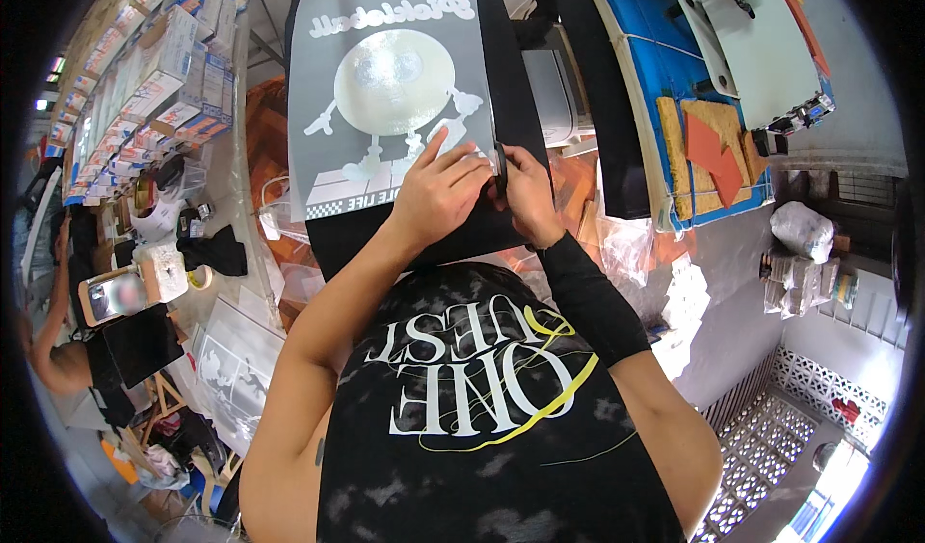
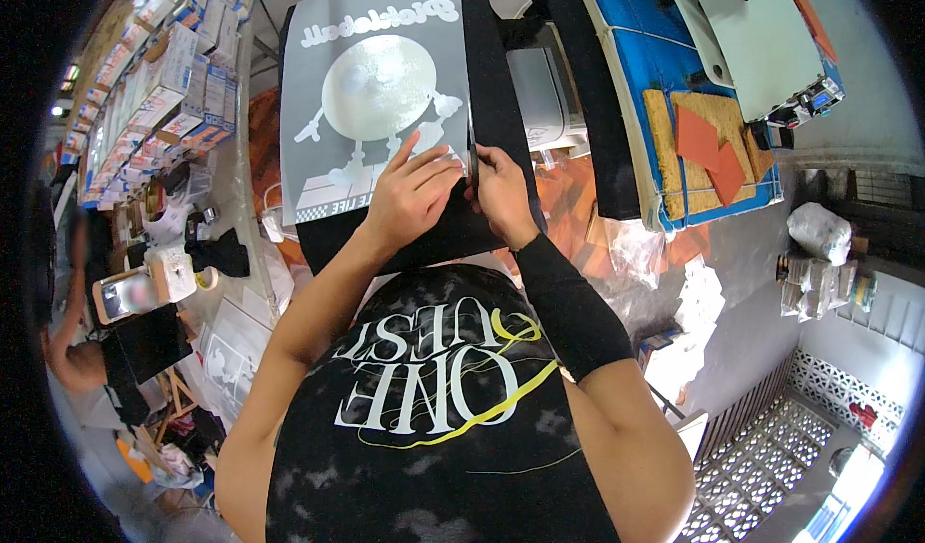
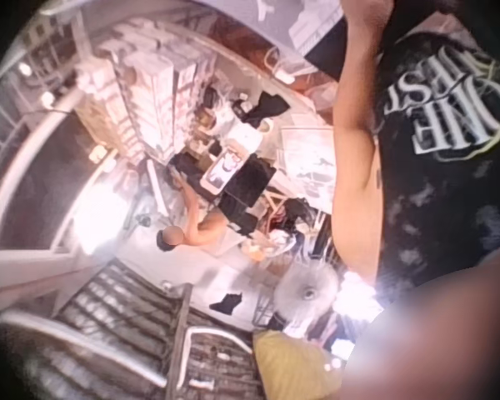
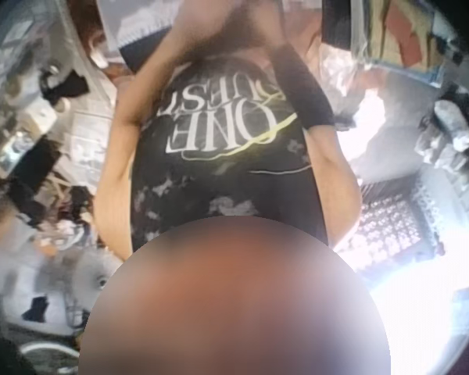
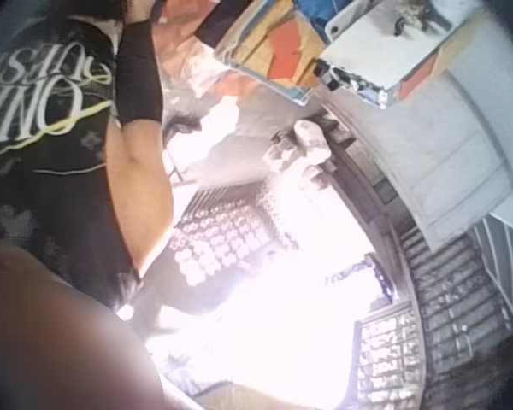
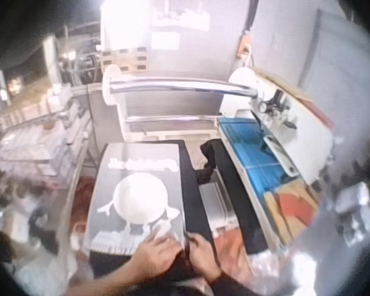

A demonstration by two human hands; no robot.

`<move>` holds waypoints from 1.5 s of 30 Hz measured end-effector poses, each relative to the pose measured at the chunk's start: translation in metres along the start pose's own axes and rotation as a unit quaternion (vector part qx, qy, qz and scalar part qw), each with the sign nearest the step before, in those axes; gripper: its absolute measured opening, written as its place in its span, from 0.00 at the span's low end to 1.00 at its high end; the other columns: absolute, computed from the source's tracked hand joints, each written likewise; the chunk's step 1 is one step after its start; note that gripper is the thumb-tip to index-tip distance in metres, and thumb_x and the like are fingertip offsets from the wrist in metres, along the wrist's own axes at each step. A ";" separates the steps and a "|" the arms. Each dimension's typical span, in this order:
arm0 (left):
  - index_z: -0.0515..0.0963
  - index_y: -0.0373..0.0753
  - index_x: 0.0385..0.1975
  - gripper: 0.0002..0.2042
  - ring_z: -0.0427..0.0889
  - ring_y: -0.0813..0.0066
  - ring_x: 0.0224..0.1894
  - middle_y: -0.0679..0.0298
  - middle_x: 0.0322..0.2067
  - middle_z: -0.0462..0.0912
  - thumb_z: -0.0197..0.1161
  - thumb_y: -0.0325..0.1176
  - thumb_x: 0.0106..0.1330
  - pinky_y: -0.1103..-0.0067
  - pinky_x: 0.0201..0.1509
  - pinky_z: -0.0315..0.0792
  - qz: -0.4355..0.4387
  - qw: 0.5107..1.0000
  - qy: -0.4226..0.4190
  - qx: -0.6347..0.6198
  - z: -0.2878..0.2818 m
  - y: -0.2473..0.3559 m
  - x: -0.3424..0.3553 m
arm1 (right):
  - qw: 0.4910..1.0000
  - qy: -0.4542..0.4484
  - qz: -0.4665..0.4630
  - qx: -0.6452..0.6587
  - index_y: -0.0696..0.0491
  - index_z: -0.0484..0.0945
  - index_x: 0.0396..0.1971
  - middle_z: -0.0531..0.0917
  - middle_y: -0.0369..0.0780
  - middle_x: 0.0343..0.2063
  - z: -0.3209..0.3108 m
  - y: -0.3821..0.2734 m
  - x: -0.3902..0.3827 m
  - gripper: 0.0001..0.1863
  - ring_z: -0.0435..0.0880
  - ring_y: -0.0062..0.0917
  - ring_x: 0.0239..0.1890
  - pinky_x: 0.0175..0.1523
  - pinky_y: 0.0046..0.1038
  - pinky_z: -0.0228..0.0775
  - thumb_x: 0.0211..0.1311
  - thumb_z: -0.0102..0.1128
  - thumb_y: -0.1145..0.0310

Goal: The person places black t-shirts on a heat press, aligns printed transfer sheets, and uses the machine to apply the designs. They handle multiple shirts and transfers, trimming excess material and stacking finished shirts.

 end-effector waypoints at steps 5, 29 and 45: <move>0.85 0.37 0.41 0.10 0.86 0.61 0.55 0.61 0.44 0.88 0.67 0.22 0.59 0.54 0.75 0.63 -0.004 0.999 0.029 -0.013 -0.017 0.018 0.001 | 1.000 0.005 -0.028 -0.009 0.61 0.79 0.53 0.81 0.36 0.24 0.007 -0.014 0.020 0.16 0.76 0.16 0.20 0.20 0.20 0.63 0.73 0.52 0.69; 0.83 0.34 0.39 0.12 0.85 0.62 0.53 0.59 0.43 0.86 0.66 0.23 0.54 0.56 0.70 0.70 0.009 0.999 -0.001 -0.054 -0.065 0.054 -0.019 | 0.999 -0.012 -0.039 -0.019 0.59 0.79 0.50 0.79 0.34 0.26 0.022 -0.053 0.093 0.15 0.76 0.17 0.23 0.22 0.21 0.62 0.72 0.61 0.64; 0.68 0.39 0.70 0.38 0.53 0.36 0.76 0.44 0.73 0.59 0.61 0.60 0.67 0.36 0.74 0.43 -0.351 0.895 -0.067 0.268 -0.044 -0.117 -0.076 | 0.994 -0.040 -0.041 -0.089 0.54 0.69 0.66 0.78 0.38 0.31 -0.065 0.003 -0.045 0.22 0.79 0.20 0.27 0.27 0.21 0.71 0.76 0.56 0.68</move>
Point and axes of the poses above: each hand's wrist, its own x-axis towards the middle knuckle, its own z-axis out of the palm, y = z × x, the point moved 2 cm from there along x, towards the middle knuckle
